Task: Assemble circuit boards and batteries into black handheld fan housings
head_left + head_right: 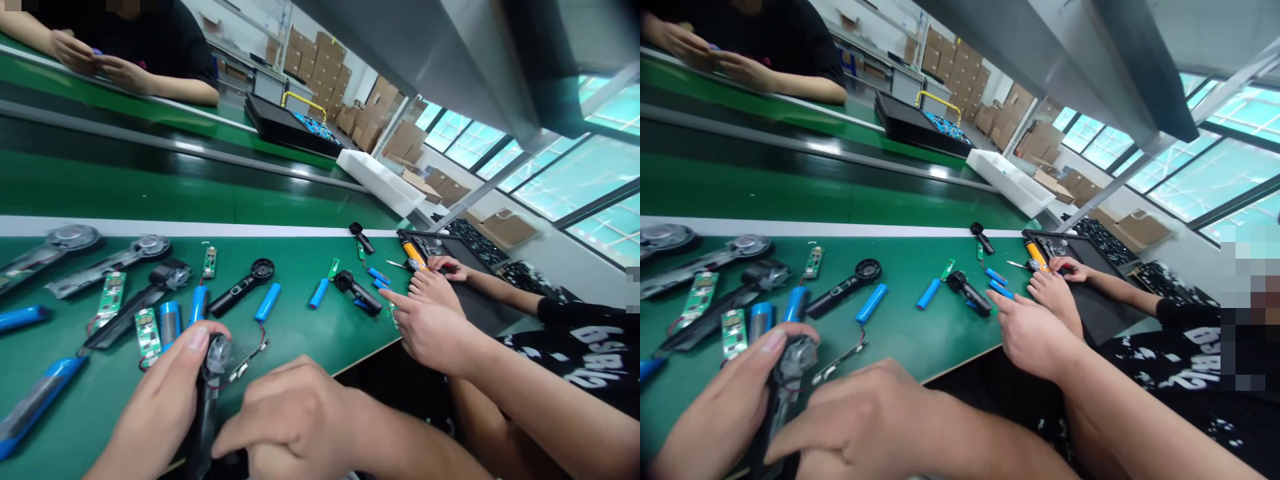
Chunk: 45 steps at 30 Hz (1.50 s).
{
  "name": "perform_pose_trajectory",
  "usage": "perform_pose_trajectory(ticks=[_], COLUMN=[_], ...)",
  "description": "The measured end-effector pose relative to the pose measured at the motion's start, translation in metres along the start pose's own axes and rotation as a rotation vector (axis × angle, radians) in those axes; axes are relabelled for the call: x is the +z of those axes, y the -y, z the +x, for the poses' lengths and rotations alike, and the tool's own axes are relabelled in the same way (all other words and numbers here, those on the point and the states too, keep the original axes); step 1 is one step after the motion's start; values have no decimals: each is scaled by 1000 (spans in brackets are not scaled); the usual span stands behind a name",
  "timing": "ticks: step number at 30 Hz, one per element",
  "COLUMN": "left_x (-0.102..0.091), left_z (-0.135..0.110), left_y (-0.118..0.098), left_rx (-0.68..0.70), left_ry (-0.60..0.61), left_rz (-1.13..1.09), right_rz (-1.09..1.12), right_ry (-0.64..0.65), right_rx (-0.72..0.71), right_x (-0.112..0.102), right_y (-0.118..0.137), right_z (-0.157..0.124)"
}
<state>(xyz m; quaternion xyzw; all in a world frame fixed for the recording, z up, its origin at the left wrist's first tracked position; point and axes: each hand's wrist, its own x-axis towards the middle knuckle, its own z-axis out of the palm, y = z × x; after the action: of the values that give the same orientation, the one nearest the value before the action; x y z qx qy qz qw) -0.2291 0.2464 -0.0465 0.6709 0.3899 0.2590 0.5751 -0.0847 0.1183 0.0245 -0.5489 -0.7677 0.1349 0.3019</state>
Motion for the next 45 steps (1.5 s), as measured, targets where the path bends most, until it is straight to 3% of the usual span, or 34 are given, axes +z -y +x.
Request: perform_pose_trajectory(ticks=[3, 5, 8, 10, 12, 15, 17, 19, 26, 37, 45], left_x=[1, 1, 3, 4, 6, 7, 7, 5, 5, 6, 9], left_z=[-3, -4, -6, -6, -6, -6, -7, -7, -7, -6, -6], left_y=[-8, -11, -15, -18, -22, -24, -22, -20, -22, -10, -6], left_rx=[20, 22, 45, 50, 36, 2, -17, -31, -71, -66, -73], left_ry=[4, 7, -24, -35, -34, -28, -37, -59, -114, -116, -103], left_rz=[-1, -6, 2, -19, -76, -165, -206, -237, -281, -232, -312], right_rz=[142, 137, 226, 267, 159, -58, -80, -59, 85, 151, 129], right_ry=[-123, -107, -61, -177, -260, -104, 37, 66, -93, -213, -247], right_rx=[185, 285, 159, 119, 163, 151, 101, 64, -16, 14, 16], right_x=[4, 6, 8, 7, 6, 7, 10, 14, 23, 37, 41], right_y=[0, 0, -1, -5, -14, -33, -45, -54, -65, -74, -77], right_z=[-2, -1, -3, -6, -7, -3, 0, 3, 4, -2, -7])
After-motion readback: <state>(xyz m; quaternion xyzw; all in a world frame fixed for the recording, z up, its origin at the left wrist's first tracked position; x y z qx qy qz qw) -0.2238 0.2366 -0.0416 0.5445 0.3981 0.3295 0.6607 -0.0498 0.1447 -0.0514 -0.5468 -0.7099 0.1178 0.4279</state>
